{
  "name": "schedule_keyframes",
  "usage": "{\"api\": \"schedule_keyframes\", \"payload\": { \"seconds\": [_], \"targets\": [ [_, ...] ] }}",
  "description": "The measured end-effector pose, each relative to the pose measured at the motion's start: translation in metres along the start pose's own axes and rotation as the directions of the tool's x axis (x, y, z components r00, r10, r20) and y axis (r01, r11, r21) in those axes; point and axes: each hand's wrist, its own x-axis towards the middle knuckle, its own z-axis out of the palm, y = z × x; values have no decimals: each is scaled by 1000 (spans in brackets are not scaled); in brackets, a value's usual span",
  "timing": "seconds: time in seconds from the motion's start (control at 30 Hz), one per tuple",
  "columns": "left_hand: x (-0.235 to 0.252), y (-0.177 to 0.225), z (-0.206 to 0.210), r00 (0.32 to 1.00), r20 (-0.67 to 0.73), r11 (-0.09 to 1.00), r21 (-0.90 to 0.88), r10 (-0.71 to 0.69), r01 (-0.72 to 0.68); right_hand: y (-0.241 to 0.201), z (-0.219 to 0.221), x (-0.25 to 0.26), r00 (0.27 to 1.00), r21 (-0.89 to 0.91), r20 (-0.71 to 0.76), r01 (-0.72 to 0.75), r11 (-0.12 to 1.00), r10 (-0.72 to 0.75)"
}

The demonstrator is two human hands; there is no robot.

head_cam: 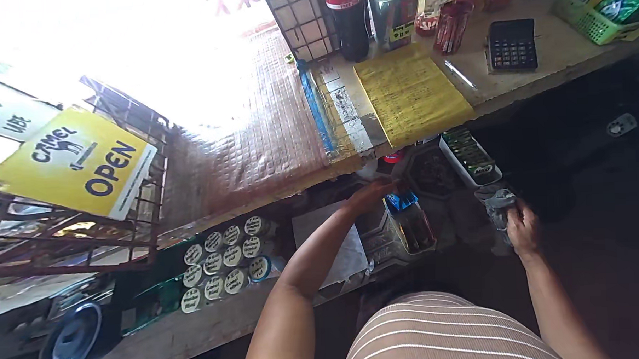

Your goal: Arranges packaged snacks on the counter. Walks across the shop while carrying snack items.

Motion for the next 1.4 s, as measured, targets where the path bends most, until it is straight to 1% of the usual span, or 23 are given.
{"api": "schedule_keyframes", "payload": {
  "seconds": [0.2,0.33,0.4,0.47,0.5,0.53,0.57,0.6,0.63,0.67,0.73,0.77,0.83,0.93,1.03,1.07,1.1,1.17,1.2,1.23,1.3,1.37,1.4],
  "targets": [
    [12,-10,15,997,51,998,11,63,-64,2,6,8,999,-8,34,-2,1000,2],
    [16,-13,17,992,82,995,18,92,-94,5,16,13,996,-19,82,36,999,-34],
    [16,-16,20,995,85,998,36,47,-50,6,21,17,993,-5,109,45,999,-45],
    [15,-25,29,997,-30,996,49,-76,78,3,25,20,990,-8,141,17,1000,-16],
    [15,-30,36,976,-130,982,50,-174,182,-1,27,22,988,-23,153,-23,999,26],
    [15,-34,43,923,-259,954,22,-284,300,-6,30,22,983,-46,161,-82,996,88],
    [12,-33,49,832,-372,906,-65,-411,418,-11,33,23,970,-74,181,-148,986,160],
    [7,-27,53,737,-407,839,-191,-540,510,-15,36,24,951,-103,223,-194,976,212],
    [0,-19,58,669,-365,762,-295,-647,576,-17,40,26,935,-144,279,-185,972,219],
    [-7,-11,65,638,-278,693,-373,-718,617,-13,43,30,913,-199,354,-137,970,202],
    [-17,0,81,629,-123,611,-437,-768,660,-10,52,43,804,-358,537,-59,932,257],
    [-17,4,88,624,-89,590,-449,-776,670,-8,60,49,748,-419,597,-17,908,289],
    [-10,7,93,607,-52,565,-436,-793,701,-14,79,58,663,-478,673,52,877,328],
    [11,10,88,582,-37,556,-346,-813,756,-23,107,71,592,-511,738,178,841,323],
    [13,14,86,609,-29,582,-337,-792,740,-24,119,77,505,-604,758,303,737,413],
    [8,15,89,619,-65,593,-379,-782,710,-23,118,76,499,-625,749,313,715,436],
    [1,14,93,609,-111,588,-439,-785,679,-20,117,75,513,-645,731,302,702,451],
    [-12,9,106,523,-148,507,-560,-839,655,-13,115,71,571,-672,685,257,694,452],
    [-17,7,112,483,-119,449,-607,-867,656,-6,116,70,600,-664,676,246,706,427],
    [-20,5,119,467,-74,401,-641,-881,654,0,117,70,615,-635,684,238,735,392],
    [-21,2,132,500,17,361,-669,-866,649,16,121,70,614,-525,730,222,821,301],
    [-16,3,133,545,128,355,-632,-829,688,25,120,69,618,-440,753,216,872,227],
    [-12,5,130,547,175,350,-603,-819,717,23,117,65,635,-413,744,195,889,207]
  ]
}}
